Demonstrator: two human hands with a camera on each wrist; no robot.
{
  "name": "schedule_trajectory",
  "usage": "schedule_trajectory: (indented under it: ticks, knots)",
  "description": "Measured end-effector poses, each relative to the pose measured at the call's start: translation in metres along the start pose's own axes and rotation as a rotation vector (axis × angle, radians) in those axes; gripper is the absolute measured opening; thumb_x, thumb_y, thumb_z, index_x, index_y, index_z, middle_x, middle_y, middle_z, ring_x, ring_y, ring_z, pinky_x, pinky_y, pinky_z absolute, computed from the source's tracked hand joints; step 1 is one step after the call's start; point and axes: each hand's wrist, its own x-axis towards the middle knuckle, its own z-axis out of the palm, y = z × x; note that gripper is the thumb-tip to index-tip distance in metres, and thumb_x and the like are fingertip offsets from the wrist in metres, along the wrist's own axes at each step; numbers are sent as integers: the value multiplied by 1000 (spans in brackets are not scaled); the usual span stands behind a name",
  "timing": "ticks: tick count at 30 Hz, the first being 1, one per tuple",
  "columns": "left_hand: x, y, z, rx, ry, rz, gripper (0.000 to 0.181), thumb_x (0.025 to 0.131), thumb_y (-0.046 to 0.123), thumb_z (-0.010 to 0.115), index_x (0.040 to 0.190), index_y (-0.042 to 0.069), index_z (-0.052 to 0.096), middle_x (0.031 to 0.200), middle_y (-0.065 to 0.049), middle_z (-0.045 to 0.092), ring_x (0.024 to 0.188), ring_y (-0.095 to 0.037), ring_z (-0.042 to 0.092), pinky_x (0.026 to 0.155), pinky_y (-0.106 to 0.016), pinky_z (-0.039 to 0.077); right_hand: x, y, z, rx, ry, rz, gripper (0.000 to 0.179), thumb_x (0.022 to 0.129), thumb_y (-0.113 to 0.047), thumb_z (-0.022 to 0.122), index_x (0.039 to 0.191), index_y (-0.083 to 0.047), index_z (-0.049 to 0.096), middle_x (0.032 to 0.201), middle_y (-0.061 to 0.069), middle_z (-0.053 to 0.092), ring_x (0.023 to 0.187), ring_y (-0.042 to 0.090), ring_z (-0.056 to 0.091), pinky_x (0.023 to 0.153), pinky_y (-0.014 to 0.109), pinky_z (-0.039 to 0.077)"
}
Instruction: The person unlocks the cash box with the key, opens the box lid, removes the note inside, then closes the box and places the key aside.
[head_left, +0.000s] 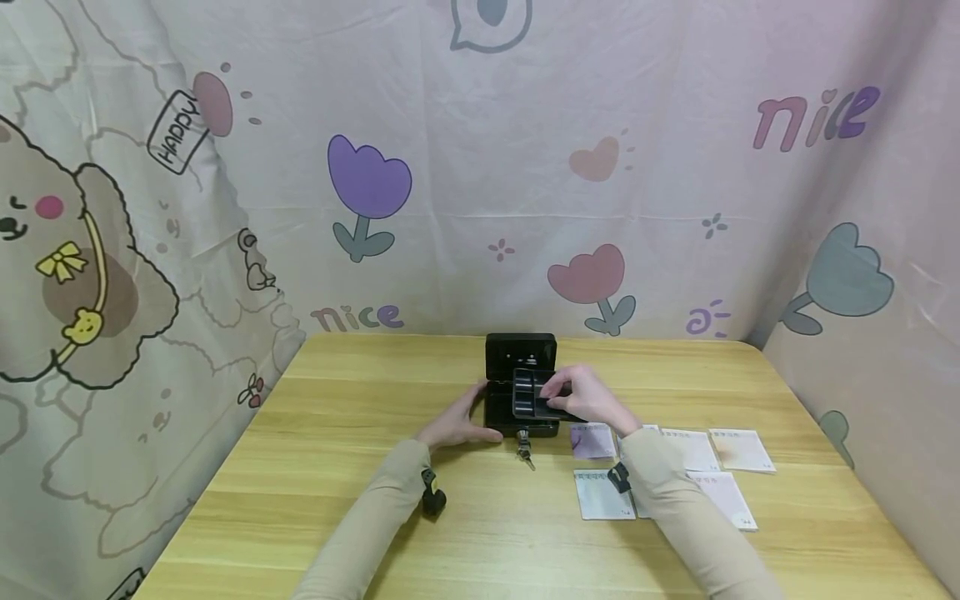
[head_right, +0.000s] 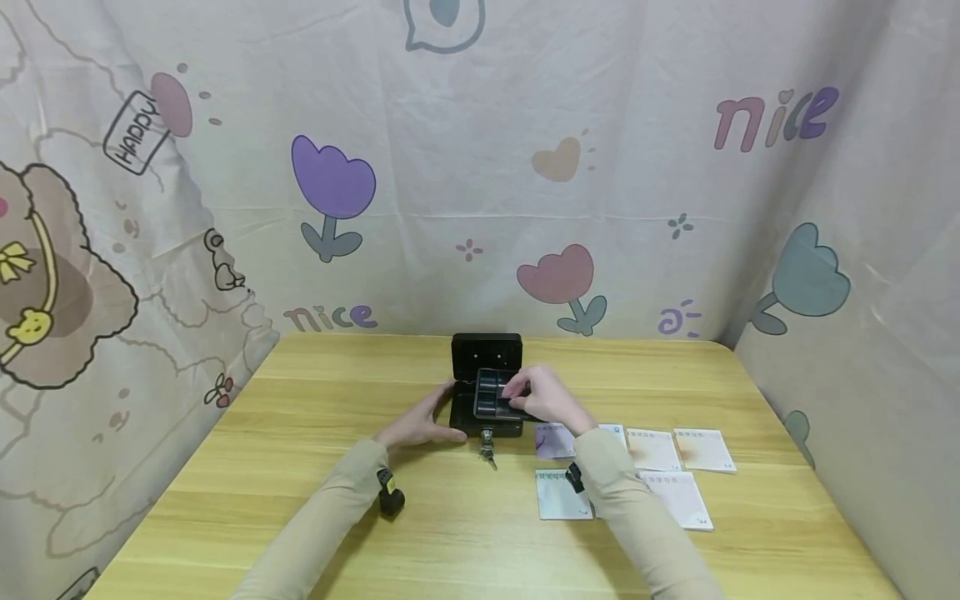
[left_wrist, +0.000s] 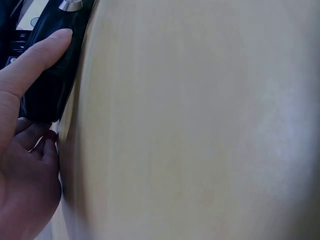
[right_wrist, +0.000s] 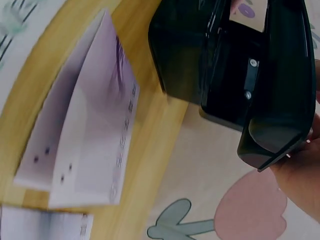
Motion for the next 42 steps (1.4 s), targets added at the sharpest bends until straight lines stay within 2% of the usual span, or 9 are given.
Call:
schedule_trajectory:
  ticks: [8, 12, 16, 22, 28, 35, 42]
  knots:
    - [1, -2, 1, -9, 9, 12, 112, 79, 30, 87, 161, 6, 15, 168, -19, 18, 155, -38, 22, 127, -55, 22, 13, -5, 18, -22, -9, -19, 12, 83, 3, 75, 91, -6, 79, 89, 5, 77, 86, 17, 69, 78, 28, 57]
    - [1, -3, 1, -11, 14, 16, 112, 78, 29, 87, 161, 6, 17, 168, -19, 20, 155, -37, 22, 127, -55, 22, 18, -5, 26, -3, -13, 4, 12, 82, 4, 75, 90, -5, 79, 90, 6, 78, 87, 18, 70, 79, 27, 58]
    - [2, -3, 0, -16, 19, 20, 111, 78, 29, 87, 161, 5, 18, 167, -20, 21, 155, -38, 23, 127, -56, 22, 23, -4, 31, 12, -8, -9, 13, 81, 5, 75, 90, -3, 79, 90, 8, 78, 87, 19, 71, 78, 30, 60]
    - [1, -3, 1, -15, 15, 28, 112, 77, 29, 88, 161, 6, 17, 167, -20, 23, 154, -39, 24, 126, -58, 23, 28, -1, 38, 24, -9, 4, 13, 82, 6, 74, 89, -3, 78, 88, 9, 78, 86, 19, 71, 74, 28, 59]
    - [1, -2, 1, -12, 12, 1, 112, 77, 30, 88, 162, 12, 17, 168, -18, 23, 154, -37, 24, 127, -56, 23, 32, 1, 43, 9, -16, 2, 12, 82, 6, 74, 88, -3, 78, 87, 8, 79, 85, 18, 71, 73, 26, 59]
    - [0, -2, 1, -17, 15, 17, 111, 79, 30, 86, 162, 9, 16, 167, -21, 22, 153, -39, 25, 126, -57, 25, 35, 3, 48, -11, -15, 33, 12, 81, 5, 75, 86, -5, 79, 86, 7, 79, 83, 15, 68, 69, 23, 56]
    - [0, -1, 1, -16, 12, 8, 111, 80, 30, 86, 162, 10, 15, 168, -18, 20, 154, -38, 23, 126, -57, 24, 35, 5, 50, -5, -17, 42, 12, 81, 5, 75, 85, -5, 78, 83, 6, 79, 78, 10, 66, 66, 21, 55]
